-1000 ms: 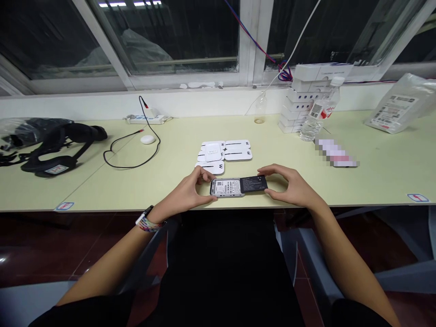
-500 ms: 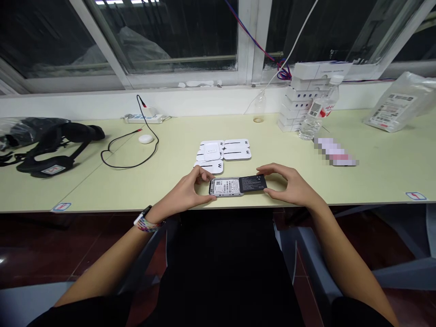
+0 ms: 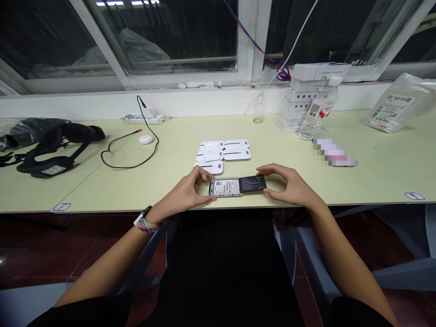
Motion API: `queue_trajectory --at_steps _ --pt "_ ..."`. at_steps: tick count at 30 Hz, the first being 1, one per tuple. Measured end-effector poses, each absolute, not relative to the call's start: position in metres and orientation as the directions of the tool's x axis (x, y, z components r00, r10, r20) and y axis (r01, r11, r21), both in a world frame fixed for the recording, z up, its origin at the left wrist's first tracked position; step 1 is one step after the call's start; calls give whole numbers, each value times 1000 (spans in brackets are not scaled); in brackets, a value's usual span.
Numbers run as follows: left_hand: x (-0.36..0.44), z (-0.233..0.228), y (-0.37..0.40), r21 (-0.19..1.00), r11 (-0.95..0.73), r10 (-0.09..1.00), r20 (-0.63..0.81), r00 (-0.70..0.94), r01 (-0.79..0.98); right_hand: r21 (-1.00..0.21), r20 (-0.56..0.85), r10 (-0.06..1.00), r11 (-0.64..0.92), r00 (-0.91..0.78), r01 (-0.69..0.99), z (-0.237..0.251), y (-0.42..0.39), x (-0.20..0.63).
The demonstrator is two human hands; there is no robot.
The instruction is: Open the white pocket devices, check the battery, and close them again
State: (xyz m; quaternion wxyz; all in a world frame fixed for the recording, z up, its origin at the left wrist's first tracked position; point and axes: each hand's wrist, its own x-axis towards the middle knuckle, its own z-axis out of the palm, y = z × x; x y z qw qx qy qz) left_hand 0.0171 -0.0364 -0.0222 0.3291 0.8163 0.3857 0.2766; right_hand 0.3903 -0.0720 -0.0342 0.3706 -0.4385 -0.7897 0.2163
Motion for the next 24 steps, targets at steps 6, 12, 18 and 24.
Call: queue_trajectory --at_steps 6,12,18,24 --pt "17 -22 -37 755 -475 817 187 545 453 -670 384 857 515 -344 535 -34 -72 390" --pt "17 -22 -36 753 -475 817 186 546 455 -675 380 860 509 -339 535 -33 -73 390" --pt "17 -23 -36 756 -474 816 186 547 451 -679 375 863 504 -338 534 -34 -72 390" --pt "17 -23 -36 753 -484 813 198 548 446 -698 367 870 492 -329 521 -35 -69 391"
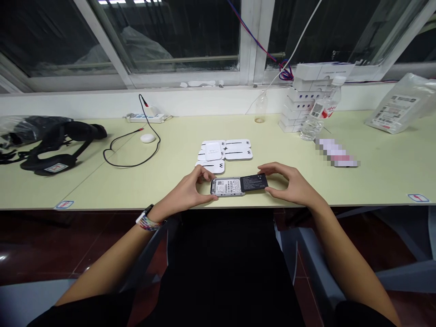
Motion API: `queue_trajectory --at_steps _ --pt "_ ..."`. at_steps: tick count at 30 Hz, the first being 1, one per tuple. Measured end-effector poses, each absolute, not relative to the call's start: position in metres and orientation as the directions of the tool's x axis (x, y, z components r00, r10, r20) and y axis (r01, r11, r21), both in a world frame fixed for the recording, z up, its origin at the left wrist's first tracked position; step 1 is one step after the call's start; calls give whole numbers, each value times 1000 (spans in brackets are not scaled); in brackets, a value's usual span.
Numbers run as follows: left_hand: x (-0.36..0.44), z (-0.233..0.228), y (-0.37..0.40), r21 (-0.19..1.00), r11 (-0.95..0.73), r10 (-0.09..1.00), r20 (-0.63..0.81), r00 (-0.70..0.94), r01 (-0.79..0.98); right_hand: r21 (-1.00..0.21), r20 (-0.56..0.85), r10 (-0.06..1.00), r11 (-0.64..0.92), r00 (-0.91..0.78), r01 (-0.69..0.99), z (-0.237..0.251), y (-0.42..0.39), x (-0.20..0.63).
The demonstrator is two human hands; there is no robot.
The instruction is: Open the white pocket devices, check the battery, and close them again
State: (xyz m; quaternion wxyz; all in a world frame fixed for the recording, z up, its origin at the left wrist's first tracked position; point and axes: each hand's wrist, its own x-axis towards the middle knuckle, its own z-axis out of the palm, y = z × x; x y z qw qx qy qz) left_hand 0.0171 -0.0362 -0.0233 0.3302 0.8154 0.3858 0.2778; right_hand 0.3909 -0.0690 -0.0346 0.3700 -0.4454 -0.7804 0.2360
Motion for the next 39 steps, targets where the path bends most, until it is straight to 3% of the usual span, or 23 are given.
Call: queue_trajectory --at_steps 9,19,25,33,39 --pt "18 -22 -37 757 -488 806 199 557 435 -692 358 845 526 -397 495 -5 -65 370" --pt "18 -22 -37 745 -506 798 212 565 434 -554 454 697 709 -555 437 27 -41 327" --pt "18 -21 -38 749 -493 806 200 557 444 -458 387 601 783 -699 420 32 -31 295" --pt "18 -20 -40 732 -495 815 206 541 467 -413 272 576 794 -771 447 22 -26 281" --pt "20 -19 -40 738 -494 810 198 552 460 -427 341 575 800 -744 422 8 -32 287"
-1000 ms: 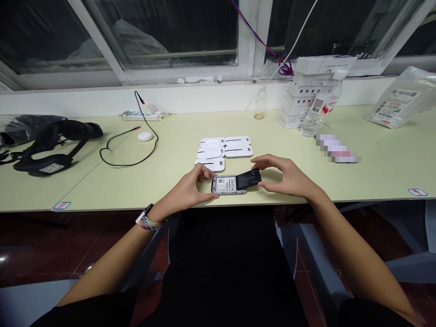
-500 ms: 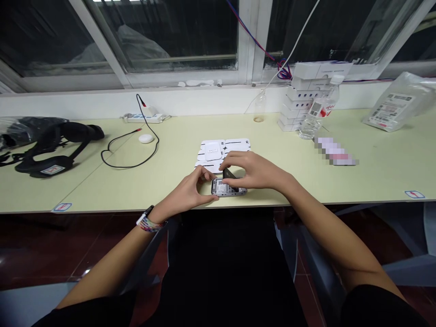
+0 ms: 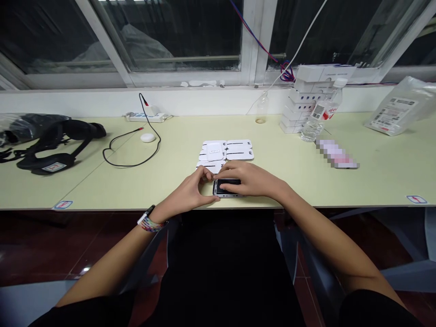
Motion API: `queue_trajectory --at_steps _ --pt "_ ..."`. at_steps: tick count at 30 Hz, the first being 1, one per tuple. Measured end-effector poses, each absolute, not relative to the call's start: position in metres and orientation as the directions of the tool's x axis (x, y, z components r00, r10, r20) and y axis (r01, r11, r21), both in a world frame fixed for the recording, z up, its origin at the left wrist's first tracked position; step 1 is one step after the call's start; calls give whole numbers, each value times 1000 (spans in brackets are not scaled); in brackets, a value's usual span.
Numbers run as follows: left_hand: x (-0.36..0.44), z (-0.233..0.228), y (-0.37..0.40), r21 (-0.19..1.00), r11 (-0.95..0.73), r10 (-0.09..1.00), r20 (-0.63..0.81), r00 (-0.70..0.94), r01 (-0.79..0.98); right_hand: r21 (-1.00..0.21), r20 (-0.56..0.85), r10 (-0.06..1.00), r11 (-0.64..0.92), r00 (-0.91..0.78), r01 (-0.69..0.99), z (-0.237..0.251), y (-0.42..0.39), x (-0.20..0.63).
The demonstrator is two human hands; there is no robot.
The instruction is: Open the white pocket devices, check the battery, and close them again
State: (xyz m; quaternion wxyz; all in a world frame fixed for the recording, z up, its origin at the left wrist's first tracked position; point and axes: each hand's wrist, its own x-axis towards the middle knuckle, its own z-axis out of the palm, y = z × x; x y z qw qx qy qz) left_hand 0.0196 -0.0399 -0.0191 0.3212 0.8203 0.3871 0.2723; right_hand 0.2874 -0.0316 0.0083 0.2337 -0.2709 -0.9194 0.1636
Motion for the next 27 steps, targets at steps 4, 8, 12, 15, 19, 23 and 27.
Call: queue_trajectory --at_steps 4,8,12,15,19,23,27 --pt "20 -21 -39 741 -507 803 221 553 441 -389 456 538 837 -709 385 -2 -46 281" --pt "18 -24 -38 749 -508 805 236 544 426 -265 462 495 869 -735 418 -18 -58 278" --pt "19 -24 -39 753 -508 797 226 560 419 -245 427 521 854 -739 460 -27 -63 287" --pt "20 -22 -40 751 -503 800 218 558 428 -237 438 506 862 -743 447 -27 -62 294" --pt "20 -21 -40 739 -518 796 230 561 431 -217 523 523 845 -673 489 -18 -49 300" --pt "18 -22 -38 721 -531 790 231 569 445 -299 478 725 665 -496 685 3 -21 298" --pt "18 -24 -37 714 -542 784 238 573 444 -449 319 884 459 -342 767 24 16 281"
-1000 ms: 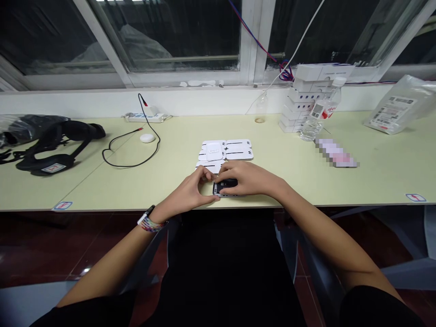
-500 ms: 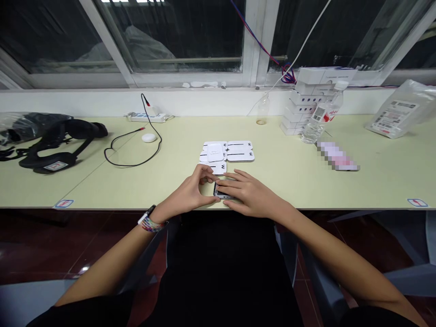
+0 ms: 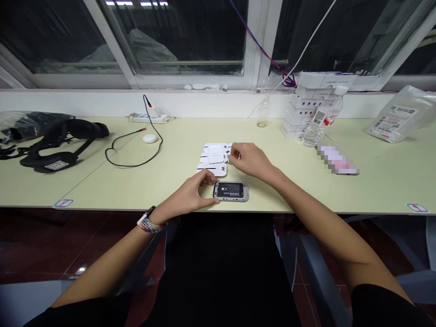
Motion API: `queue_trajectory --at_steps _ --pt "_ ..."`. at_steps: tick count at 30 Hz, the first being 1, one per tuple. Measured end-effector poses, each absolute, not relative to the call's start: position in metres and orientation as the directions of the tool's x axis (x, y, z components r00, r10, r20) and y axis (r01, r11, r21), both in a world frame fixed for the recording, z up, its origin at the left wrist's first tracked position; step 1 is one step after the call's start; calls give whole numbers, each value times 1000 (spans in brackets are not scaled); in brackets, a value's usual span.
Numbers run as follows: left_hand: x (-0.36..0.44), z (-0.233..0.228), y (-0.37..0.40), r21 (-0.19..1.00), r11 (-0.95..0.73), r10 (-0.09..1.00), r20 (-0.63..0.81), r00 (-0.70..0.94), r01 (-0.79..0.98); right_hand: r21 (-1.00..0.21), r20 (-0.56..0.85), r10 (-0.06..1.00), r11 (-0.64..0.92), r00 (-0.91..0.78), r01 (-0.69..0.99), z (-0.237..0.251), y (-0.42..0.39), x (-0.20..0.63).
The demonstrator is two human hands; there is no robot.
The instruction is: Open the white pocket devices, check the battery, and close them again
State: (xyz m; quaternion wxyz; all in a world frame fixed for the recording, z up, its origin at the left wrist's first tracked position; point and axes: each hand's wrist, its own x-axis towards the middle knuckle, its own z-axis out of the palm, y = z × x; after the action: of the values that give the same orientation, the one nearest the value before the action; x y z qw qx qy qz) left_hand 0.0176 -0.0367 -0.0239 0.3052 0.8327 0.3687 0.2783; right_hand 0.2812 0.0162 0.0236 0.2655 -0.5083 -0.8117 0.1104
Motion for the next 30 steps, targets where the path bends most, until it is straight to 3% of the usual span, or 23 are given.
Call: queue_trajectory --at_steps 7,20,24,30 --pt "18 -23 -38 712 -539 786 234 573 449 -287 130 964 259 -230 922 25 68 226" --pt "18 -25 -37 694 -558 778 246 577 456 -295 167 965 243 -201 924 15 84 209" --pt "17 -25 -37 692 -559 778 247 578 457 -365 169 954 294 -247 884 11 88 215" --pt "18 -24 -37 693 -554 780 238 579 461 -584 192 932 361 -308 727 13 99 221"
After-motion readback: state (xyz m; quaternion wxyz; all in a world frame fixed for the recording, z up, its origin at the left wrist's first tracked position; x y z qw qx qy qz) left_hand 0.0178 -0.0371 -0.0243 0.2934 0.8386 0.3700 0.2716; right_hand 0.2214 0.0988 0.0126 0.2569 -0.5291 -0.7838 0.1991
